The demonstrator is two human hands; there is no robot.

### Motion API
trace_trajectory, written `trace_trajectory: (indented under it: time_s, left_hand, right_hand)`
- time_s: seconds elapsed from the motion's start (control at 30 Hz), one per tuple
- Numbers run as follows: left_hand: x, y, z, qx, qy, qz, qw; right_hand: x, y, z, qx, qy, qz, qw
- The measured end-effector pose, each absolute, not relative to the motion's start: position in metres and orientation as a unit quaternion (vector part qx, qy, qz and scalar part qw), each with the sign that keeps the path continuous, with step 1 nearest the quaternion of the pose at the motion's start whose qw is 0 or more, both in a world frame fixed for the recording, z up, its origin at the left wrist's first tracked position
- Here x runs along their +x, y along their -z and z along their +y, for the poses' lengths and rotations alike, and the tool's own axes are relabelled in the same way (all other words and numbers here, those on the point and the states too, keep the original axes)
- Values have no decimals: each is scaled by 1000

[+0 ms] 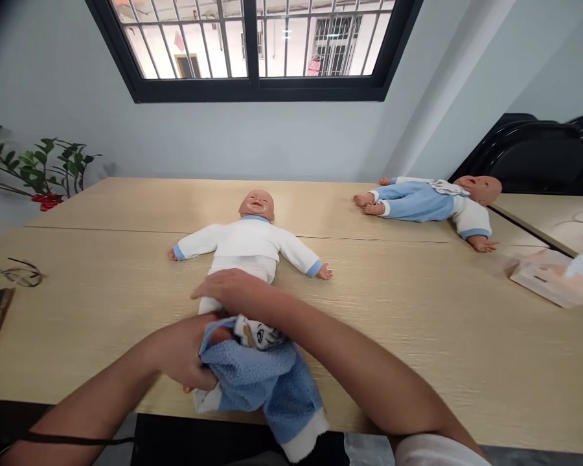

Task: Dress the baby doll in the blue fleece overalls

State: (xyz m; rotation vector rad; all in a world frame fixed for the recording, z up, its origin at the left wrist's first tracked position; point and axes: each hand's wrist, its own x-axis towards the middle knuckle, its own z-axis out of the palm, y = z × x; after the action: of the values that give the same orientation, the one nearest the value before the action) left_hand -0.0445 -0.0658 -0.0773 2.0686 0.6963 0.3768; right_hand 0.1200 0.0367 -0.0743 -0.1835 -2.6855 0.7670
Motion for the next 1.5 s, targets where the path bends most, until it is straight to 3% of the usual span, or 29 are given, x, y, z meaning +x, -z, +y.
trace_trajectory:
  time_s: [0.13, 0.33, 0.5, 0.67, 0.97, 1.27, 1.5]
  left_hand:
    - [-41, 75, -66, 850, -142, 274, 428]
    - [-38, 65, -67, 884, -165, 270, 344]
    - [-43, 63, -62, 912, -176, 280, 240]
    - [-50, 64, -53, 928, -174, 295, 144]
    - [-74, 63, -42, 846, -205, 432, 235]
    - [-97, 79, -33, 724, -393, 522, 222]
    - [-98, 88, -15, 628, -603, 488, 62]
  right_hand:
    - [117, 100, 37, -25, -88, -984, 150]
    - [119, 79, 37, -84, 80, -974, 195]
    - [137, 64, 57, -195, 13, -943, 270]
    - [155, 61, 71, -271, -38, -924, 269]
    - [168, 49, 79, -313, -36, -903, 292]
    - [176, 44, 83, -280, -41, -927, 244]
    - [166, 47, 73, -274, -46, -934, 225]
